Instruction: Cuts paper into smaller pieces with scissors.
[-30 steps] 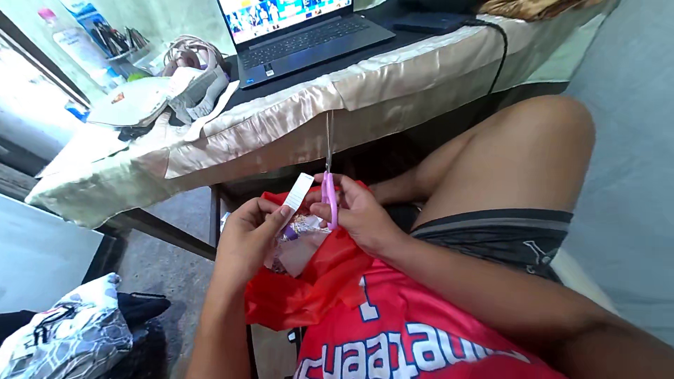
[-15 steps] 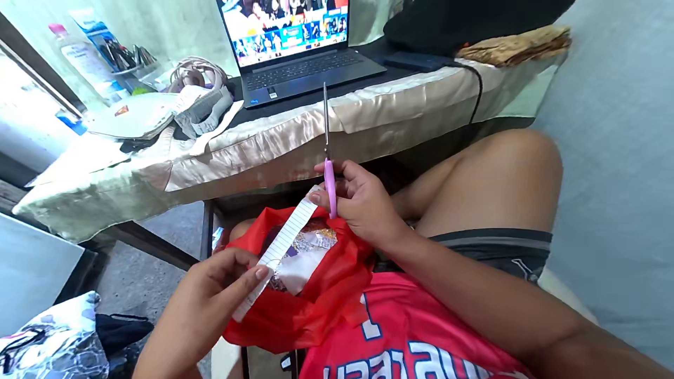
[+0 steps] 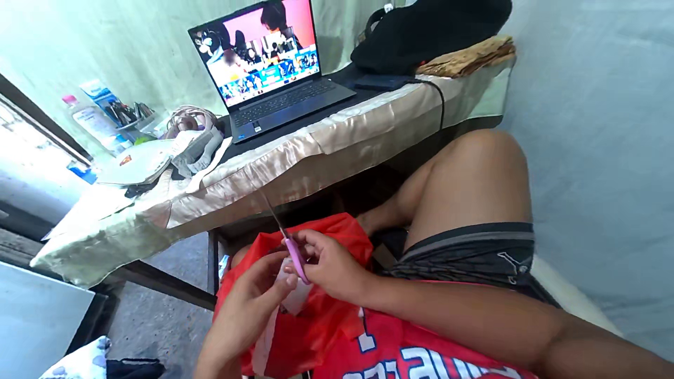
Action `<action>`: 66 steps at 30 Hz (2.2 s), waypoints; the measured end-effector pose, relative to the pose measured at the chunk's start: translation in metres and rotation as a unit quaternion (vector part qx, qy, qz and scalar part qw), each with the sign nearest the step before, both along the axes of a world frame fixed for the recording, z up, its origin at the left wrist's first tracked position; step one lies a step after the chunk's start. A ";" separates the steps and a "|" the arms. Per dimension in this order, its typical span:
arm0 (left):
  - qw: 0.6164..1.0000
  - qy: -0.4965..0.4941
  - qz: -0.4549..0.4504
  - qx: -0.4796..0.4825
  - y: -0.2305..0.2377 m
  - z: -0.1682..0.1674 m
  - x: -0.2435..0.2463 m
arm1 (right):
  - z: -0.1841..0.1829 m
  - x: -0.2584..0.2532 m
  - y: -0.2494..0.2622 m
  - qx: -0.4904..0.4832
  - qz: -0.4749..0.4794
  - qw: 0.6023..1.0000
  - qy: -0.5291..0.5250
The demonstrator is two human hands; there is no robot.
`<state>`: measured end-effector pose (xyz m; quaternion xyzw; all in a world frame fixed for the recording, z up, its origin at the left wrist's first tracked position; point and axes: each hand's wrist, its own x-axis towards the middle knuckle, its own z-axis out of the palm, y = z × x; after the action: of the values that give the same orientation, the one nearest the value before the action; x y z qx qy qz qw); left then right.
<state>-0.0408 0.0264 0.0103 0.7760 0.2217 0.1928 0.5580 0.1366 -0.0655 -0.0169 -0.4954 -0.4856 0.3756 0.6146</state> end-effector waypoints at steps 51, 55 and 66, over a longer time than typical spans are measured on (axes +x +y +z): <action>0.947 -0.299 -0.011 -0.114 -0.018 -0.057 0.048 | -0.035 0.039 -0.043 -0.011 0.194 0.979 0.065; 0.941 -0.303 -0.010 -0.151 -0.021 -0.055 0.045 | -0.038 0.037 -0.042 -0.010 0.229 0.968 0.106; 0.902 -0.379 0.068 -0.197 -0.043 -0.055 0.058 | -0.039 0.031 -0.044 0.033 0.219 0.962 0.160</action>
<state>0.0174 -0.0162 -0.0450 0.5020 0.0792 0.4618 0.7269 0.1680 -0.1092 -0.0554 -0.2900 -0.4894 0.5594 0.6029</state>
